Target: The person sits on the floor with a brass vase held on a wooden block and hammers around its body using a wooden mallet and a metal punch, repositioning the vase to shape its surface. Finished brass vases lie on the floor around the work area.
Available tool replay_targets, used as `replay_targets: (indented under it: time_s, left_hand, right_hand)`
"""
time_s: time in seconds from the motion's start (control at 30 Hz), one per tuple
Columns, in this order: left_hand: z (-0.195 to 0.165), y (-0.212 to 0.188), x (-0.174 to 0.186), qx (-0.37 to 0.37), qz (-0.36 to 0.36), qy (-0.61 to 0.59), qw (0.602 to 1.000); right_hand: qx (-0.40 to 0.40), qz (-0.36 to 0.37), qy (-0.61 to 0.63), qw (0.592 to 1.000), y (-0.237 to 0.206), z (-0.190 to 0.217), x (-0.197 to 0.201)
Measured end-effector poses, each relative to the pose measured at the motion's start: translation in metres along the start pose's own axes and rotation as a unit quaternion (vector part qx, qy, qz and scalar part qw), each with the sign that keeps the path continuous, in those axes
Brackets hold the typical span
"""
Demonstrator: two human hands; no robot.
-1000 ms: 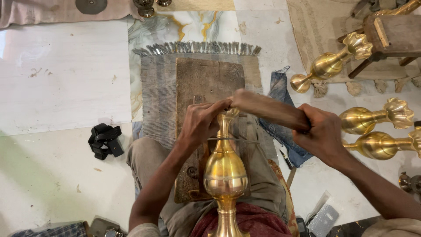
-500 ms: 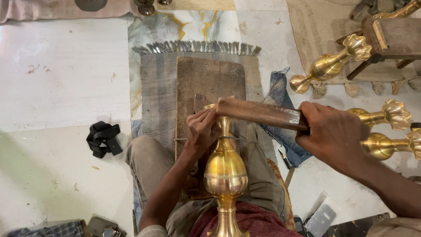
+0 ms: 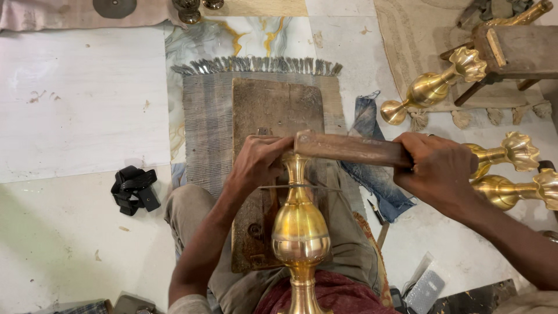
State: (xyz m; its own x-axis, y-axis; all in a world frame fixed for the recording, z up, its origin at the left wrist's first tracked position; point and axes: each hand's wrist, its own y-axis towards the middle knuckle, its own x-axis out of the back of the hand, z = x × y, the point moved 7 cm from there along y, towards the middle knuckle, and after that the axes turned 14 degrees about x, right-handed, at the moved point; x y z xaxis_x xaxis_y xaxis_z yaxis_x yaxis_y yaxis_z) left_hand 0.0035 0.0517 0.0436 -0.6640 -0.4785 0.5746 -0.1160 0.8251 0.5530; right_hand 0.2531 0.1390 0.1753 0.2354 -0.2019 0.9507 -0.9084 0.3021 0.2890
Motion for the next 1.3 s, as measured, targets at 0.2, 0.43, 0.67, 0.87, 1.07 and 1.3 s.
replay_targets:
  time_s: [0.2, 0.43, 0.67, 0.87, 1.07, 1.3]
  left_hand:
    - [0.001, -0.013, -0.004, 0.037, -0.091, -0.031, 0.995]
    - [-0.013, -0.029, 0.003, 0.049, -0.195, -0.066, 0.977]
    - [-0.016, -0.037, -0.003, 0.003, -0.261, -0.033, 0.965]
    - [0.004, -0.014, -0.002, 0.08, -0.124, -0.086, 0.985]
    - [0.004, -0.006, 0.008, 0.001, -0.051, -0.09, 0.995]
    - [0.002, -0.017, 0.002, 0.019, -0.117, -0.096, 0.988]
  right_hand:
    - [-0.028, 0.08, 0.006, 0.996, 0.016, 0.003, 0.01]
    - [0.003, 0.118, -0.001, 0.993, 0.036, 0.012, 0.026]
    - [0.011, 0.133, -0.027, 0.991, 0.039, 0.02, 0.037]
    - [-0.047, 0.156, 0.008, 0.987, 0.033, 0.011, 0.035]
    - [-0.143, 0.11, 0.216, 0.96, 0.026, -0.003, 0.024]
    - [-0.044, 0.128, 0.092, 0.987, 0.043, 0.01, 0.03]
